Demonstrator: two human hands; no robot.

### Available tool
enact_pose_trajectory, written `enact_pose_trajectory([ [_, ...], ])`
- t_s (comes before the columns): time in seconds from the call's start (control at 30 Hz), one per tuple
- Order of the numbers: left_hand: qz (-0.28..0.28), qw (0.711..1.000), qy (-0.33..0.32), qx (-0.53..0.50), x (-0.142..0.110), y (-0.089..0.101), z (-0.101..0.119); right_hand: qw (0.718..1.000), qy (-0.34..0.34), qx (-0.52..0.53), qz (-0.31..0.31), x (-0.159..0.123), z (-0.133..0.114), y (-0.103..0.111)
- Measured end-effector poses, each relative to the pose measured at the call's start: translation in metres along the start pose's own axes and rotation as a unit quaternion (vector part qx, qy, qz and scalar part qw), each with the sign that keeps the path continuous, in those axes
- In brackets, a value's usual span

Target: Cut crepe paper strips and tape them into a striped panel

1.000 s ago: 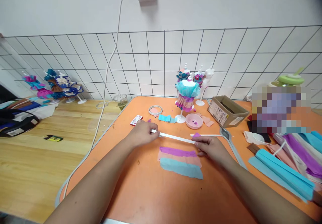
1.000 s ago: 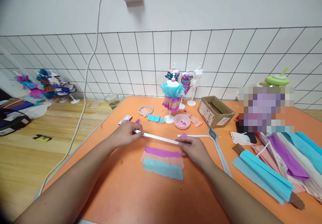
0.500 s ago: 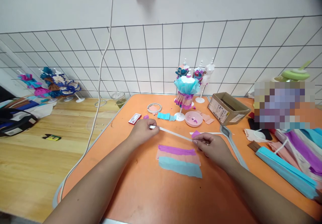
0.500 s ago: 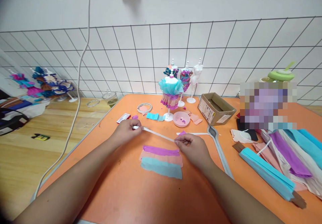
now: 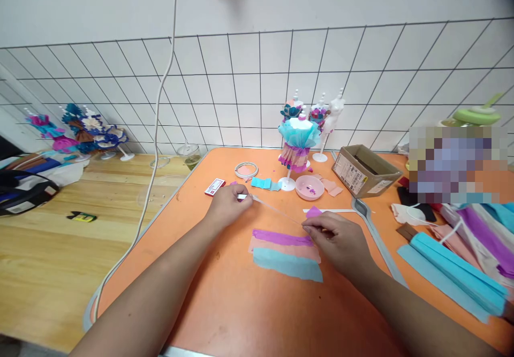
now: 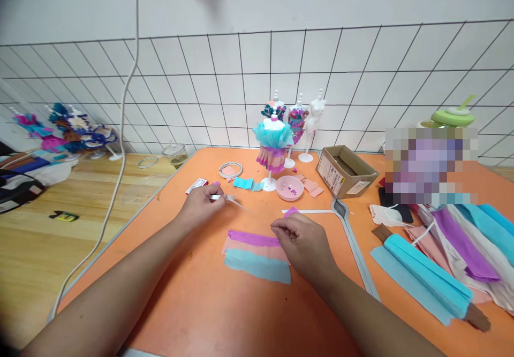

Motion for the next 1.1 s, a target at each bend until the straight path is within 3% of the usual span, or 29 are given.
enact_pose_trajectory([
  [0.5, -0.007, 1.000, 0.005, -0.020, 0.003, -0.007, -0.005, 0.993, 0.099, -0.061, 0.016, -0.006, -0.018, -0.003],
  [0.63, 0.029, 0.996, 0.058, -0.056, 0.012, 0.007, -0.032, 0.992, 0.109, -0.056, 0.038, -0.010, -0.020, 0.008],
  [0.73, 0.105, 0.986, 0.116, -0.058, 0.020, 0.038, -0.066, 0.996, 0.055, -0.030, 0.056, -0.007, -0.009, 0.022],
  [0.8, 0.180, 0.977, 0.114, -0.032, 0.022, 0.059, -0.080, 0.999, -0.033, 0.028, 0.001, -0.004, 0.008, 0.019],
  [0.83, 0.186, 0.977, 0.106, -0.020, 0.023, 0.063, -0.084, 0.992, -0.086, 0.079, -0.046, -0.003, 0.016, 0.013],
  [0.9, 0.149, 0.986, 0.068, 0.025, 0.026, 0.057, -0.083, 0.952, -0.186, 0.202, -0.136, -0.005, 0.029, -0.003],
  [0.97, 0.055, 0.994, 0.015, 0.097, 0.027, 0.036, -0.077, 0.901, -0.250, 0.300, -0.188, -0.009, 0.034, -0.016],
  [1.03, -0.029, 0.984, -0.025, 0.176, 0.023, 0.014, -0.071, 0.878, -0.261, 0.347, -0.203, -0.011, 0.033, -0.021],
  [1.1, -0.043, 0.973, -0.042, 0.222, 0.019, 0.005, -0.062, 0.877, -0.233, 0.367, -0.203, -0.010, 0.027, -0.020],
])
Point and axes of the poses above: each hand's wrist, its own x-axis towards the middle knuckle, its own y-axis out of the back of the hand, z = x × y, the point moved 6 cm from there along x, towards the middle knuckle, and after that the axes turned 5 degrees about z, right-handed, at the moved point
